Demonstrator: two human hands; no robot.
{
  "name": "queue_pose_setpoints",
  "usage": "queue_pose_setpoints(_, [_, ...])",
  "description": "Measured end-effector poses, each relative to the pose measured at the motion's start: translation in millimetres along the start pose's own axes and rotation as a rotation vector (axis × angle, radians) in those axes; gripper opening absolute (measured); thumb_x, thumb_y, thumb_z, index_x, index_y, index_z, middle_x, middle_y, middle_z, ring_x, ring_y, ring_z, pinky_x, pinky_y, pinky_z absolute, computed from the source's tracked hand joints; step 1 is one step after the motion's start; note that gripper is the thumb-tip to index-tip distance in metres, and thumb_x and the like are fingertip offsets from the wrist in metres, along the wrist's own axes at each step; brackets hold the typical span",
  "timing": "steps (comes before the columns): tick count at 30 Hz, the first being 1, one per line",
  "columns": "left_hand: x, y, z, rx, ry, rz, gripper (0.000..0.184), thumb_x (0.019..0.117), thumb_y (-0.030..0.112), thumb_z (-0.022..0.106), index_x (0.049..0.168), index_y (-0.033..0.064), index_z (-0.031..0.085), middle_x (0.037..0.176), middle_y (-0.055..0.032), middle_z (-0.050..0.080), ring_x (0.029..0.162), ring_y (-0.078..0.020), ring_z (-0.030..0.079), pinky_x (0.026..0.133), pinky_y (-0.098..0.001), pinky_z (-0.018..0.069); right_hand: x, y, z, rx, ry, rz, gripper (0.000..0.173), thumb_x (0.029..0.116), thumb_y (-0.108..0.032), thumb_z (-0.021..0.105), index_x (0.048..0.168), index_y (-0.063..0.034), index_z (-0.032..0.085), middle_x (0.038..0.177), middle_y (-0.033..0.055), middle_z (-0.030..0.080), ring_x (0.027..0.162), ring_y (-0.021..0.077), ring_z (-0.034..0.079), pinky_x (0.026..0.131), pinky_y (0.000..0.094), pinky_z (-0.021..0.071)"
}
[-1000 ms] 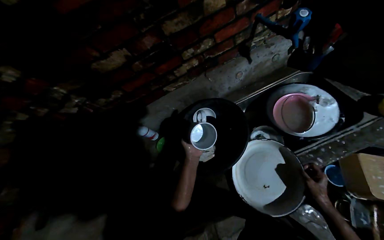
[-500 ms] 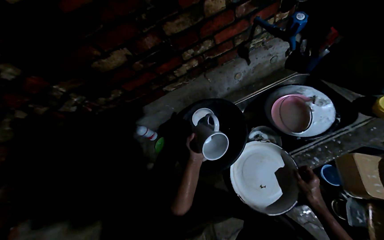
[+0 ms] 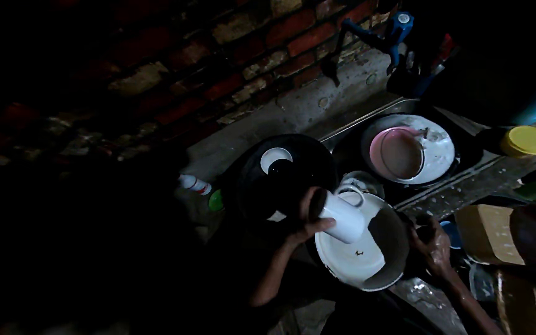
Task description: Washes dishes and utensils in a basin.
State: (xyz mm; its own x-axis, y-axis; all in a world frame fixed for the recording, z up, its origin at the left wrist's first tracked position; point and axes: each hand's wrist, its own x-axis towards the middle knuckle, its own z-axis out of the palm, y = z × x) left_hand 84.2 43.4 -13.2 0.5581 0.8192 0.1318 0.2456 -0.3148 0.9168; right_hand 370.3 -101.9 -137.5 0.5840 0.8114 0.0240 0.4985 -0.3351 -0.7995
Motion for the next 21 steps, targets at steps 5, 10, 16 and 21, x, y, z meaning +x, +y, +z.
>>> queue_pose_setpoints(5, [-20, 11, 44, 0.480, -0.201, -0.095, 0.092, 0.0690, 0.041, 0.089, 0.140, -0.0042, 0.053, 0.125, -0.0261, 0.064, 0.115, -0.0350, 0.065, 0.098, -0.0500, 0.0533, 49, -57, -5, 0.014, -0.002, -0.327, 0.039, 0.0897, -0.018, 0.068, 0.117, 0.0099, 0.064, 0.106, 0.0284, 0.067, 0.087, 0.0380, 0.069, 0.076, 0.0538, 0.0575])
queue_pose_setpoints(10, [-32, 8, 64, 0.687, -0.396, -0.254, 0.098, 0.0733, 0.048, 0.085, 0.150, 0.0014, 0.045, 0.143, -0.0244, 0.054, 0.125, -0.0384, 0.059, 0.100, -0.0542, 0.0497, 86, -156, 32, -0.061, -0.285, -0.690, 0.043, 0.0838, -0.017, 0.075, 0.118, 0.0087, 0.066, 0.117, 0.0310, 0.064, 0.102, 0.0432, 0.067, 0.087, 0.0543, 0.0560])
queue_pose_setpoints(16, [-39, 14, 75, 0.898, -0.462, -0.258, 0.049, 0.0992, 0.021, 0.061, 0.145, 0.0077, 0.053, 0.148, -0.0166, 0.054, 0.120, -0.0348, 0.063, 0.091, -0.0491, 0.0539, 118, -233, 129, -0.431, -0.780, -0.709, 0.077, 0.0816, -0.020, 0.082, 0.150, -0.0069, 0.048, 0.148, 0.0287, 0.044, 0.137, 0.0490, 0.043, 0.102, 0.0621, 0.0453])
queue_pose_setpoints(21, [-25, 23, 70, 0.968, -0.751, -0.038, 0.040, 0.0879, 0.032, 0.070, 0.120, 0.0077, 0.066, 0.126, -0.0166, 0.064, 0.119, -0.0383, 0.059, 0.098, -0.0541, 0.0467, 124, -249, 172, -0.542, -0.896, -0.494, 0.059, 0.0978, -0.026, 0.067, 0.149, -0.0037, 0.048, 0.146, 0.0276, 0.050, 0.131, 0.0452, 0.052, 0.104, 0.0602, 0.0447])
